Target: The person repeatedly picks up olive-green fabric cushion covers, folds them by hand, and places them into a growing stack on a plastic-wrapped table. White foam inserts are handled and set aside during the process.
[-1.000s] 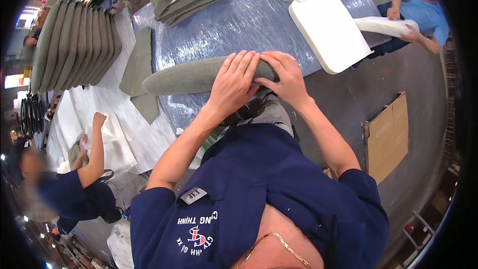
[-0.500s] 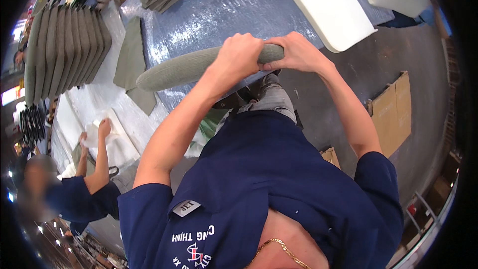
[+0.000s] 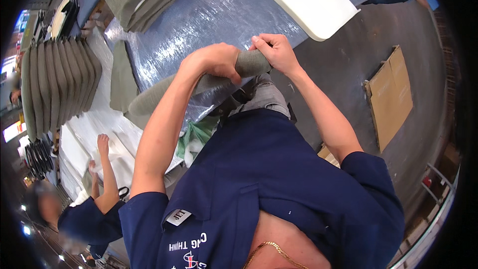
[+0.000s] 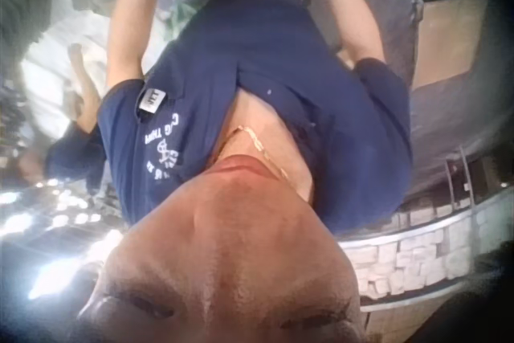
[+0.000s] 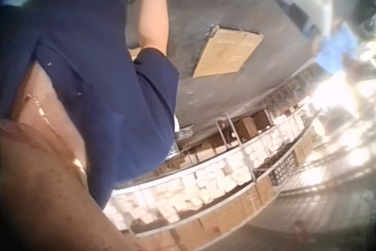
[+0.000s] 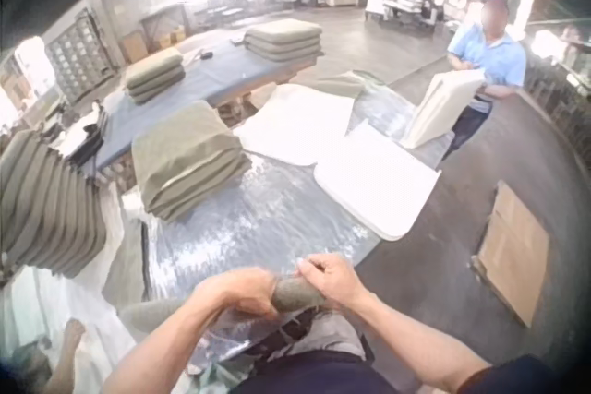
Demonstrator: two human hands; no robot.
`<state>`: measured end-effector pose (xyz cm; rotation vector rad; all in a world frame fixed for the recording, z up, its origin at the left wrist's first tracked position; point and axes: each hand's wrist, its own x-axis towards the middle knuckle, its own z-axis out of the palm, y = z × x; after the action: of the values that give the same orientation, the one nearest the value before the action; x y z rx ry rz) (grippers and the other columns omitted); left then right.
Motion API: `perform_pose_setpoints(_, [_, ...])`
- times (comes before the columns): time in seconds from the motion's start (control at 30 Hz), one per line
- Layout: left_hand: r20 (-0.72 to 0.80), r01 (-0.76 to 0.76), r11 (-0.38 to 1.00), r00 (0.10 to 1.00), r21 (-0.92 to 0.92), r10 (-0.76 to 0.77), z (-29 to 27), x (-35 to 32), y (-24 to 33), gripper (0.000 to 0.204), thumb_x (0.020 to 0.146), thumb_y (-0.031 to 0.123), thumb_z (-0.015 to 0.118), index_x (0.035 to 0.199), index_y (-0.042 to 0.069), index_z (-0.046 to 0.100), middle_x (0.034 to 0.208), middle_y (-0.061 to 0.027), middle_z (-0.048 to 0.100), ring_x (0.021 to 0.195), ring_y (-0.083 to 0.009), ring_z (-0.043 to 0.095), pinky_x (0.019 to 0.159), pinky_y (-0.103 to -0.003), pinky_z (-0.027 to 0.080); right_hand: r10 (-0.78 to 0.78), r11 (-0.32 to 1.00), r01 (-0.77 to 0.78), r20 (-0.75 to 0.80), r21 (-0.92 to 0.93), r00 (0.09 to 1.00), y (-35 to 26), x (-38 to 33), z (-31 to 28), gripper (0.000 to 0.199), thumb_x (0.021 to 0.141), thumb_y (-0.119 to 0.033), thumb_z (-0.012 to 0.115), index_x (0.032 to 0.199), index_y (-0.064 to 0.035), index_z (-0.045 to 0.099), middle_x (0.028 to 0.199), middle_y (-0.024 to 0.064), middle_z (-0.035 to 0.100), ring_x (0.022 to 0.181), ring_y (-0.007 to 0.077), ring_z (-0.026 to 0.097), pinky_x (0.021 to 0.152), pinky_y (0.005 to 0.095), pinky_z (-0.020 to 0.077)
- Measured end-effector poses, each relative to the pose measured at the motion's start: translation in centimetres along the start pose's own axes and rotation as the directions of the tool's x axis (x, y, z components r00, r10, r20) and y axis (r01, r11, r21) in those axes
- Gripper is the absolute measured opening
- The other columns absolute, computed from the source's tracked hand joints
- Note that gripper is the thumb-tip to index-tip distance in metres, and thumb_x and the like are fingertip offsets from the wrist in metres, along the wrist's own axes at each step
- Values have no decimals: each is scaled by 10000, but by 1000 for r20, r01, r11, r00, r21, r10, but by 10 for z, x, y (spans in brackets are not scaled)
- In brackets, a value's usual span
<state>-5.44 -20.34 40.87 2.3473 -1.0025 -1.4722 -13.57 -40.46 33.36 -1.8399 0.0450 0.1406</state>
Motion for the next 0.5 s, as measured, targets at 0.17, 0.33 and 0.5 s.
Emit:
perform_pose_setpoints(0.17, [96, -155, 975, 981, -157, 171, 19, -1, 5, 1126, 656, 359, 895, 1580, 50, 330, 1361, -263, 613, 1239, -346, 620, 1055, -385, 484, 261, 875, -300, 152, 380, 953, 45, 15, -9, 396, 1026, -355, 618, 920, 2, 752, 668, 34, 682, 642, 100, 643, 614, 260, 487])
perform_pose_setpoints(0.33, [133, -107, 993, 985, -38, 112, 89, -7, 36, 1254, 709, 349, 846, 1648, 30, 77, 1641, -388, 138, 1564, -468, 129, 1269, -540, 187, 335, 908, -264, -186, 325, 923, 192, -17, 37, 433, 966, -335, 699, 1206, 24, 684, 1124, 147, 716, 1065, 219, 684, 887, 350, 568])
perform_pose_setpoints(0.5, [53, -91, 995, 995, 35, 89, 140, -13, 55, 1215, 704, 253, 825, 1660, 94, 93, 1635, -404, 109, 1552, -520, 98, 1240, -642, 176, 697, 591, -702, 187, 398, 693, 177, -51, 45, 820, 932, -254, 715, 1598, -61, 279, 1497, 238, 484, 1308, 310, 561, 1012, 458, 527])
